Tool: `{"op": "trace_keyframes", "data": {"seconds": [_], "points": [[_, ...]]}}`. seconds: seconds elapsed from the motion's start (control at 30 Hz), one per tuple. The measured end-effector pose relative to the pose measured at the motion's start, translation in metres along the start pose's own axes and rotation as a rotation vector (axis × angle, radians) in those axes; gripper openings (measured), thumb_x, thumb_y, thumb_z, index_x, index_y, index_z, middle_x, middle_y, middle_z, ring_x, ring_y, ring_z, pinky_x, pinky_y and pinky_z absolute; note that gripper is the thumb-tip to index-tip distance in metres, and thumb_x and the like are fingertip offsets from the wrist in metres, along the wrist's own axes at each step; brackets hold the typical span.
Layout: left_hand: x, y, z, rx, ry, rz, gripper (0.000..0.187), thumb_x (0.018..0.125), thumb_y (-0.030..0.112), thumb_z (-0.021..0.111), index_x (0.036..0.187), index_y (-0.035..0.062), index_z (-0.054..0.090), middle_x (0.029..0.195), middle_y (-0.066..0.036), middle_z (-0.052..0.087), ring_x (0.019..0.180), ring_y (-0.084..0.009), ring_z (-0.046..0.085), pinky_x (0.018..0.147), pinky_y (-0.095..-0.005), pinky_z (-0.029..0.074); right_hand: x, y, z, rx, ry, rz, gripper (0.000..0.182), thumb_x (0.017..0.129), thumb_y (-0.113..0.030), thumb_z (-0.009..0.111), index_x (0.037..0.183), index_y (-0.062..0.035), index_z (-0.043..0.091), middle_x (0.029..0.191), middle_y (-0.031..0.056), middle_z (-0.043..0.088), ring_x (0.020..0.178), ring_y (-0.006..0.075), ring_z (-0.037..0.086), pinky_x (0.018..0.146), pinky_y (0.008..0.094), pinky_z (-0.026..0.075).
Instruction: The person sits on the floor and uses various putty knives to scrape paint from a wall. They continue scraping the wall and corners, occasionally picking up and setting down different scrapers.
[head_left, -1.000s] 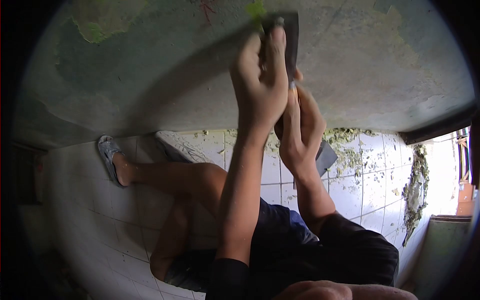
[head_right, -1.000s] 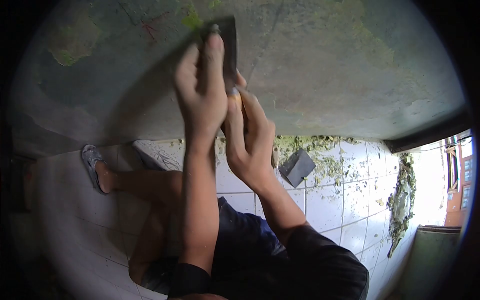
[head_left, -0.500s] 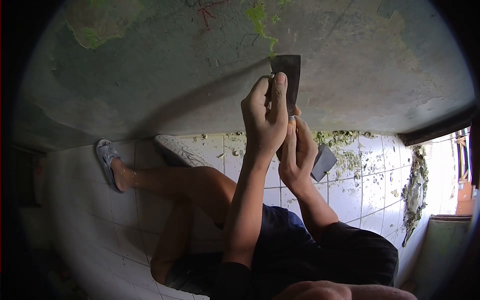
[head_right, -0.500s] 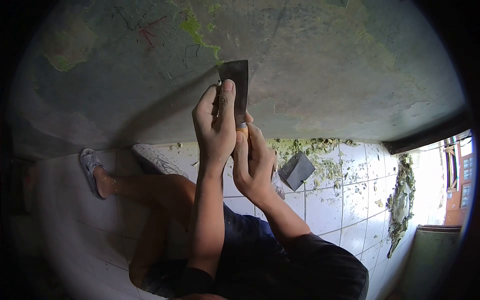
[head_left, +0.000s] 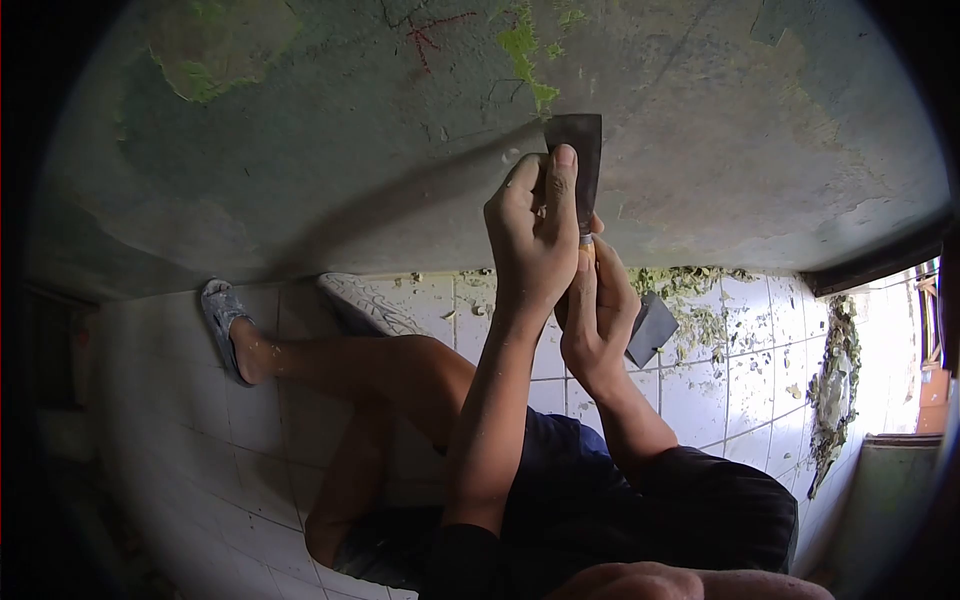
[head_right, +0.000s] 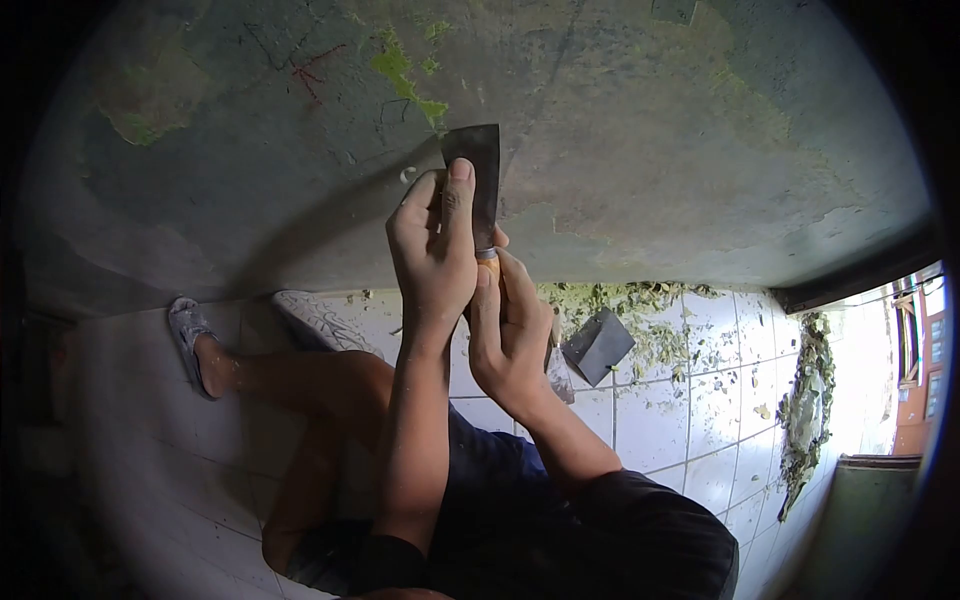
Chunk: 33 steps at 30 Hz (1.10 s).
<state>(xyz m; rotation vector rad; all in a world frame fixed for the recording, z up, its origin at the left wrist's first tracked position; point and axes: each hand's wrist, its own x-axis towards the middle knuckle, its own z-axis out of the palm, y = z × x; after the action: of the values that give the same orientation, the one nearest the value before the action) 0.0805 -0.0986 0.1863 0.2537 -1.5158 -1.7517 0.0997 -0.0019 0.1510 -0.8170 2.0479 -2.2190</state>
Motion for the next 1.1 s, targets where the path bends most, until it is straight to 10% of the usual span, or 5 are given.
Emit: {"op": "trace_keyframes", "data": {"seconds": [0.17, 0.37, 0.43, 0.97, 1.1], "points": [[0.020, 0.028, 0.003, -0.055, 0.017, 0.132, 0.041, 0.107, 0.029, 0.055, 0.074, 0.0038, 0.052, 0.057, -0.002, 0.054, 0.049, -0.0107, 0.062, 0.043, -0.0241, 0.042, 0.025, -0.023, 0.006, -0.099, 0.004, -0.129, 0.031, 0.105, -0.010, 0.051, 0.127, 0.0118, 0.056, 0.074, 0.0047, 0.060, 0.068, 0.0040, 0.051, 0.059, 0.0222, 0.042], [0.005, 0.016, 0.000, -0.069, -0.030, -0.032, 0.041, 0.105, 0.036, 0.057, 0.076, 0.0064, 0.057, 0.060, 0.000, 0.057, 0.050, -0.0080, 0.058, 0.045, -0.0228, 0.042, 0.005, -0.020, 0.004, -0.075, 0.013, -0.081, 0.033, 0.106, -0.008, 0.049, 0.132, 0.0121, 0.054, 0.084, 0.0025, 0.063, 0.073, 0.0022, 0.051, 0.063, 0.0188, 0.042], [0.006, 0.016, 0.000, -0.014, -0.044, -0.005, 0.041, 0.105, 0.036, 0.057, 0.076, 0.0063, 0.056, 0.061, 0.000, 0.057, 0.050, -0.0080, 0.058, 0.046, -0.0226, 0.042, 0.003, -0.022, 0.002, -0.077, 0.015, -0.007, 0.035, 0.108, -0.012, 0.047, 0.131, 0.0140, 0.054, 0.105, 0.0112, 0.069, 0.096, 0.0088, 0.059, 0.089, 0.0237, 0.046], [0.006, 0.015, 0.000, -0.030, -0.013, -0.077, 0.042, 0.105, 0.036, 0.056, 0.076, 0.0049, 0.056, 0.060, -0.001, 0.056, 0.049, -0.0094, 0.058, 0.046, -0.0239, 0.043, 0.005, -0.016, 0.001, -0.015, 0.012, -0.008, 0.036, 0.106, -0.009, 0.049, 0.134, 0.0133, 0.053, 0.079, 0.0025, 0.062, 0.068, 0.0031, 0.050, 0.059, 0.0207, 0.041], [0.010, 0.017, 0.002, -0.102, -0.001, 0.001, 0.042, 0.106, 0.031, 0.057, 0.075, 0.0038, 0.051, 0.058, -0.001, 0.053, 0.049, -0.0118, 0.063, 0.042, -0.0251, 0.044, 0.007, -0.023, -0.002, -0.052, -0.021, 0.041, 0.038, 0.108, -0.012, 0.048, 0.135, 0.0138, 0.052, 0.105, 0.0057, 0.066, 0.083, 0.0023, 0.053, 0.072, 0.0161, 0.041]]}}
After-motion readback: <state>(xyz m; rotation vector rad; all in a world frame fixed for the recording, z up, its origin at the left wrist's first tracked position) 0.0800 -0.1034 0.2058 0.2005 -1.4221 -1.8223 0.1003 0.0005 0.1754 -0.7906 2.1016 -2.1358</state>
